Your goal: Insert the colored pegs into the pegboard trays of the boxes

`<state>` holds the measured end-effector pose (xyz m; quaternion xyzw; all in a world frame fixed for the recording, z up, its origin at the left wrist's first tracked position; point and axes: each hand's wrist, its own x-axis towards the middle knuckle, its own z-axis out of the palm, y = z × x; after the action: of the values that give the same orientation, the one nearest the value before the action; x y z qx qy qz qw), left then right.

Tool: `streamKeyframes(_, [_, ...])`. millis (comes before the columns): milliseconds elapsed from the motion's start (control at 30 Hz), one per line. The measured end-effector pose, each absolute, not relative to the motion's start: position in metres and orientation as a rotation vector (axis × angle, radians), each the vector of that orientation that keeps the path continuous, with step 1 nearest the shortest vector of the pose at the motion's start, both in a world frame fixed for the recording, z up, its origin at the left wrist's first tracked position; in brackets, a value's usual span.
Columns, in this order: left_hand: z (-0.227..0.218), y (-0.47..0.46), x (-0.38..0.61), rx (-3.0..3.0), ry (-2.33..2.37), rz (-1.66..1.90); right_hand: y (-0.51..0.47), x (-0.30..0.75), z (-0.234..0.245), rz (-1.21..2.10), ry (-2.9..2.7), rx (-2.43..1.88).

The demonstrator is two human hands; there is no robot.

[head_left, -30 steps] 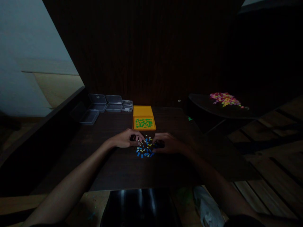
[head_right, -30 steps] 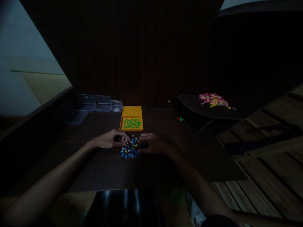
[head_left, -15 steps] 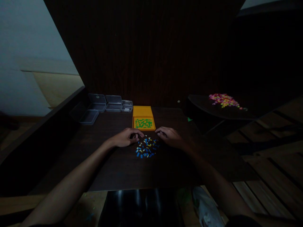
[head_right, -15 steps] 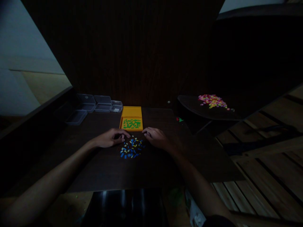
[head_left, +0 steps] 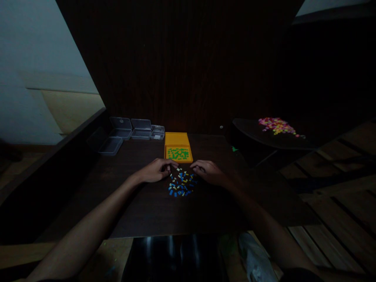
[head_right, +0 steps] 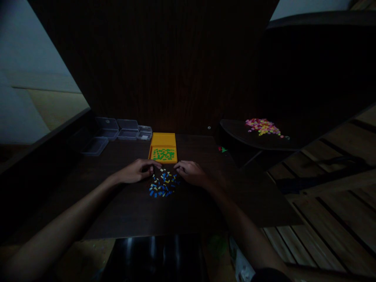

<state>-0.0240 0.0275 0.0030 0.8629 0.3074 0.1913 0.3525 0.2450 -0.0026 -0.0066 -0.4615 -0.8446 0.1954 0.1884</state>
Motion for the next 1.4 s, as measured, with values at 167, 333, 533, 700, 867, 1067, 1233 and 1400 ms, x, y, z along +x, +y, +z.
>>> streamKeyframes(167, [0.002, 0.028, -0.024, 2.192, 0.742, 0.473, -0.003, 0.245, -0.009, 0.549, -2.396, -1.252])
streamKeyframes(333, [0.001, 0.027, -0.023, 2.190, 0.770, 0.504, -0.003, 0.244, -0.008, 0.566, -2.394, -1.219])
streamKeyframes(533, [0.004, 0.020, -0.018, 2.235, 0.739, 0.464, -0.005, 0.244, -0.006, 0.588, -2.417, -1.184])
streamKeyframes(700, [0.004, 0.019, -0.017, 2.244, 0.739, 0.474, -0.005, 0.244, -0.003, 0.681, -2.427, -1.133])
streamKeyframes(867, [0.004, 0.019, -0.018, 2.246, 0.737, 0.501, -0.005, 0.244, -0.004, 0.677, -2.429, -1.144])
streamKeyframes(1067, [0.004, 0.019, -0.018, 2.273, 0.896, 0.696, -0.007, 0.241, -0.003, 0.685, -2.392, -1.149])
streamKeyframes(1233, [-0.001, 0.026, -0.023, 2.401, 1.057, 0.876, -0.006, 0.238, -0.004, 0.626, -2.255, -1.242])
streamKeyframes(1400, [-0.005, 0.034, -0.028, 2.451, 1.176, 0.892, 0.010, 0.242, -0.018, 0.491, -1.950, -1.336])
